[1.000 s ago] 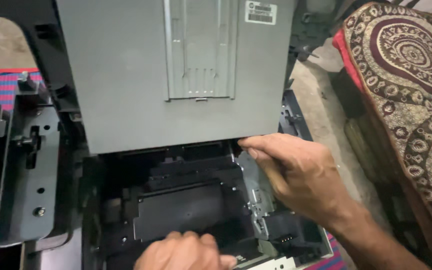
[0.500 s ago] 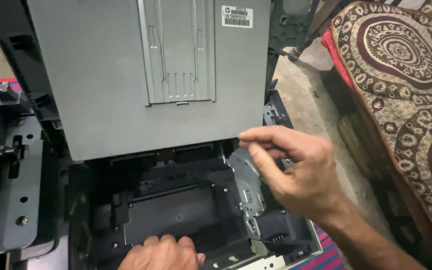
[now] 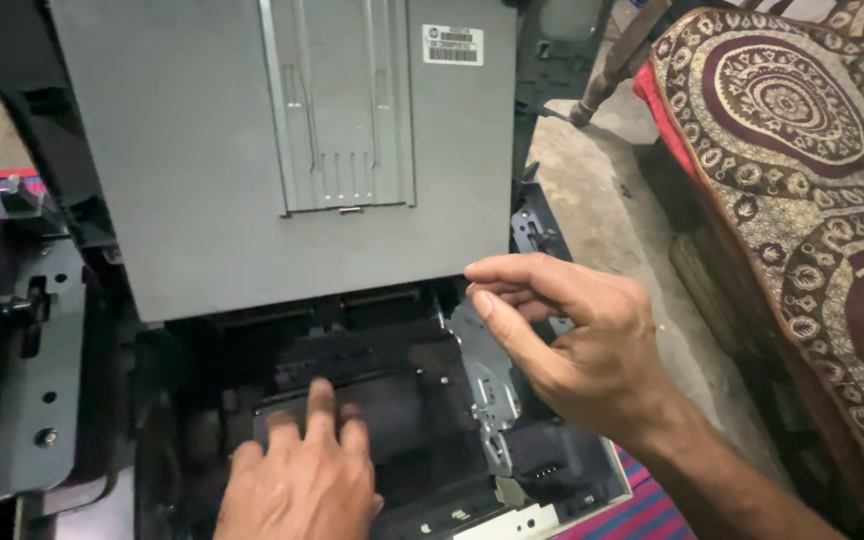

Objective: The person disassembles a printer by removing screws and detaching internal components. They use a screwdriver to loosen fasteners, then lift and remove a large internal assembly from the printer chassis.

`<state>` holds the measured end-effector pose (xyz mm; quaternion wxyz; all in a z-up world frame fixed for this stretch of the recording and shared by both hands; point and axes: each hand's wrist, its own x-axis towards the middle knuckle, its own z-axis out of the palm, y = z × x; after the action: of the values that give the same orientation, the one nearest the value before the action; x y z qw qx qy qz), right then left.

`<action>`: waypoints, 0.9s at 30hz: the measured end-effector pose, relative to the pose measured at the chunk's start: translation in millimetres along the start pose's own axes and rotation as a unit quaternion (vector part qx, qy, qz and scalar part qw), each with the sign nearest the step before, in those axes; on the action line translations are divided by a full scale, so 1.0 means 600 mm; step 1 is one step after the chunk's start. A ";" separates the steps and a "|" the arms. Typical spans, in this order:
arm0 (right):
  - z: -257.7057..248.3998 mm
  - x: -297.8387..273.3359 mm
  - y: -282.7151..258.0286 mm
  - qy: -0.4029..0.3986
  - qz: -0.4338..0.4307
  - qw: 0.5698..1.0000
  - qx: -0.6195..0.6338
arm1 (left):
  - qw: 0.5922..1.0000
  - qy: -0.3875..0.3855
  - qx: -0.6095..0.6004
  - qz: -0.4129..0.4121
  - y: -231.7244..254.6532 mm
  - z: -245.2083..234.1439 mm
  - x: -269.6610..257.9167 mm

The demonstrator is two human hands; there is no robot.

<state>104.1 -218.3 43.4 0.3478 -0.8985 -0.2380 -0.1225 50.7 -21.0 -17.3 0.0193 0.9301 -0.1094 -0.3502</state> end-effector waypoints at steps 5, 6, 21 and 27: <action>-0.015 -0.009 0.006 0.005 -0.017 0.999 -0.026 | 0.998 -0.040 0.035 -0.043 0.006 -0.014 -0.003; -0.019 -0.012 0.006 0.005 -0.016 0.999 -0.030 | 0.998 -0.006 0.035 -0.046 0.006 -0.007 -0.006; -0.064 -0.040 0.013 0.027 -0.020 0.999 0.001 | 0.972 0.210 0.097 -0.043 0.019 0.073 0.045; -0.082 -0.044 0.021 0.034 0.000 0.999 0.024 | 0.982 0.173 0.073 -0.018 0.018 0.059 0.044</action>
<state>85.6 -269.1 61.9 0.3774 -0.8851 -0.2290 -0.1472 44.7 -35.6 -59.8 -0.0365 0.9773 -0.1125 -0.1756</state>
